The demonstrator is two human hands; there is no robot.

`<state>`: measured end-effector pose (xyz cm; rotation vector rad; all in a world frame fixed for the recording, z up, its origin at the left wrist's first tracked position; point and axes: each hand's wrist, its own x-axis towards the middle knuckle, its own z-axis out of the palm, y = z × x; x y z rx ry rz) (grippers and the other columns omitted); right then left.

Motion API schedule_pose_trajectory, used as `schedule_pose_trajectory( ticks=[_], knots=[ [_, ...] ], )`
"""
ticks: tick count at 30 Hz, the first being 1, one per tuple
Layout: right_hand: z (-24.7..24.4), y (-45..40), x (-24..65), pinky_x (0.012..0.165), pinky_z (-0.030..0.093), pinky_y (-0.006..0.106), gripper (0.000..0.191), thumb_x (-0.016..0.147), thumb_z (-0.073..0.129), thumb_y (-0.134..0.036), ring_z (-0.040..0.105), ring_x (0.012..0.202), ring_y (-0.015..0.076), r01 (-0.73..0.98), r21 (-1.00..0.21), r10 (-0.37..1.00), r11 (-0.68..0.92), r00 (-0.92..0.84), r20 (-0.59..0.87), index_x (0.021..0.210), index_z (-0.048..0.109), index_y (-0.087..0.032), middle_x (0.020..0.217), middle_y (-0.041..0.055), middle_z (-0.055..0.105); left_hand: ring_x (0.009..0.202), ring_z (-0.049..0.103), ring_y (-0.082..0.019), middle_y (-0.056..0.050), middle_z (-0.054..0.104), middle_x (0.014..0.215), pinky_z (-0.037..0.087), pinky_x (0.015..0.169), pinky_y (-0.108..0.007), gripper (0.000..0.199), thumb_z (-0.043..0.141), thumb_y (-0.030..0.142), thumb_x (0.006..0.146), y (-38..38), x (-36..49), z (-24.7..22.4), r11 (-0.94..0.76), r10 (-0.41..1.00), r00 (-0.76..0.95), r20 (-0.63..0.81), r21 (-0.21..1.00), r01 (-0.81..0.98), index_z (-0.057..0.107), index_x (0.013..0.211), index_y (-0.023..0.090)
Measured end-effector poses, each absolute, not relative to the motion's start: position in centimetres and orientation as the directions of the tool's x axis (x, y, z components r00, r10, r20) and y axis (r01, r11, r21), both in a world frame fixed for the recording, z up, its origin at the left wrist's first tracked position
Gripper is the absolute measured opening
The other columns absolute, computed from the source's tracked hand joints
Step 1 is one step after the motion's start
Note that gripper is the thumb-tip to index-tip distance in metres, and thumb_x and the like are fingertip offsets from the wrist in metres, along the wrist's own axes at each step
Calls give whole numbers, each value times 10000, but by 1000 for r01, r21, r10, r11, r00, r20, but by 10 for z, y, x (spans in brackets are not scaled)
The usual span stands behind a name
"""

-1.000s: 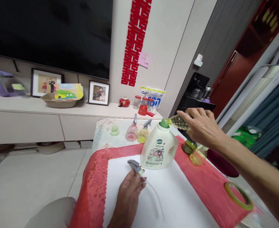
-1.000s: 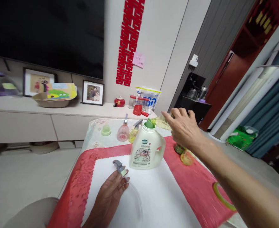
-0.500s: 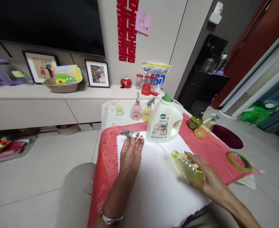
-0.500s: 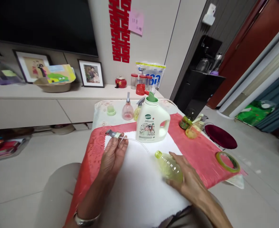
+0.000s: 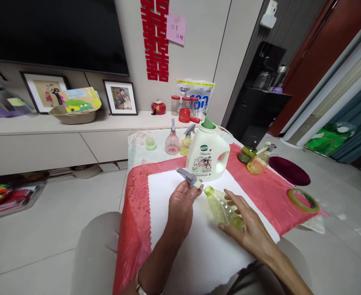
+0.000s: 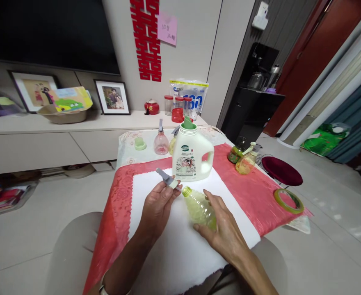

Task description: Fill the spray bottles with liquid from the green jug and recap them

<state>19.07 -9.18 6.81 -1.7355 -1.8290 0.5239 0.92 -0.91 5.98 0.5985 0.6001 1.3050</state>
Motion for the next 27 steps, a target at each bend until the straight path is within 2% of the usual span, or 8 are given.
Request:
schedule_pose_trajectory(
  ticks=[4, 8, 17, 21, 23, 25, 27],
  knots=[
    [62, -91, 183, 949, 534, 459, 750, 854, 653, -482, 545, 1232, 293, 774, -615, 970, 151, 5, 245, 1509, 335, -299, 1344, 122, 497, 1058, 671, -260, -99, 745, 1049, 460, 1028, -413, 457, 831, 360, 718, -15, 15, 59, 188, 970, 243, -26, 714, -674, 707, 1099, 141],
    [57, -94, 179, 921, 547, 436, 732, 857, 654, -447, 558, 1187, 284, 795, -579, 943, 181, 27, 331, 1510, 353, -311, 1284, 113, 483, 1079, 672, -272, -103, 739, 1041, 455, 1049, -424, 478, 844, 363, 705, -16, 18, 62, 217, 964, 264, -41, 695, -686, 701, 1099, 132],
    [47, -97, 180, 965, 529, 446, 749, 874, 658, -393, 524, 1239, 294, 790, -565, 925, 238, -7, 379, 1532, 302, -362, 1330, 101, 492, 1135, 651, -289, -95, 730, 1037, 424, 1083, -436, 494, 880, 320, 631, -20, 20, 64, 320, 940, 321, -120, 642, -697, 688, 1055, 153],
    [43, -98, 178, 1006, 504, 478, 776, 846, 687, -350, 524, 1233, 304, 775, -579, 913, 251, 9, 409, 1531, 323, -378, 1314, 111, 462, 1108, 655, -282, -99, 730, 1032, 455, 1037, -409, 409, 834, 365, 699, -22, 22, 61, 316, 939, 315, -135, 695, -645, 690, 1026, 165],
    [42, -99, 177, 1030, 483, 481, 796, 817, 711, -324, 515, 1237, 303, 742, -620, 913, 254, 27, 407, 1524, 351, -382, 1305, 110, 445, 1067, 664, -272, -89, 731, 1019, 463, 1010, -396, 397, 827, 405, 712, -23, 23, 60, 279, 954, 269, -136, 735, -618, 692, 1007, 176],
    [44, -99, 177, 1033, 470, 476, 801, 774, 749, -331, 522, 1223, 302, 651, -724, 938, 228, 54, 344, 1499, 411, -373, 1275, 102, 472, 1047, 666, -266, -79, 734, 1003, 459, 1001, -386, 422, 846, 414, 690, -23, 21, 62, 258, 961, 241, -136, 757, -600, 694, 1006, 180],
    [47, -99, 179, 1038, 455, 463, 747, 757, 759, -384, 531, 1229, 300, 436, -888, 975, 143, 93, 203, 1452, 489, -352, 1272, 89, 526, 1041, 668, -270, -78, 740, 988, 467, 976, -376, 459, 865, 399, 666, -22, 15, 67, 291, 949, 277, -151, 758, -585, 699, 1031, 177]
  ],
)
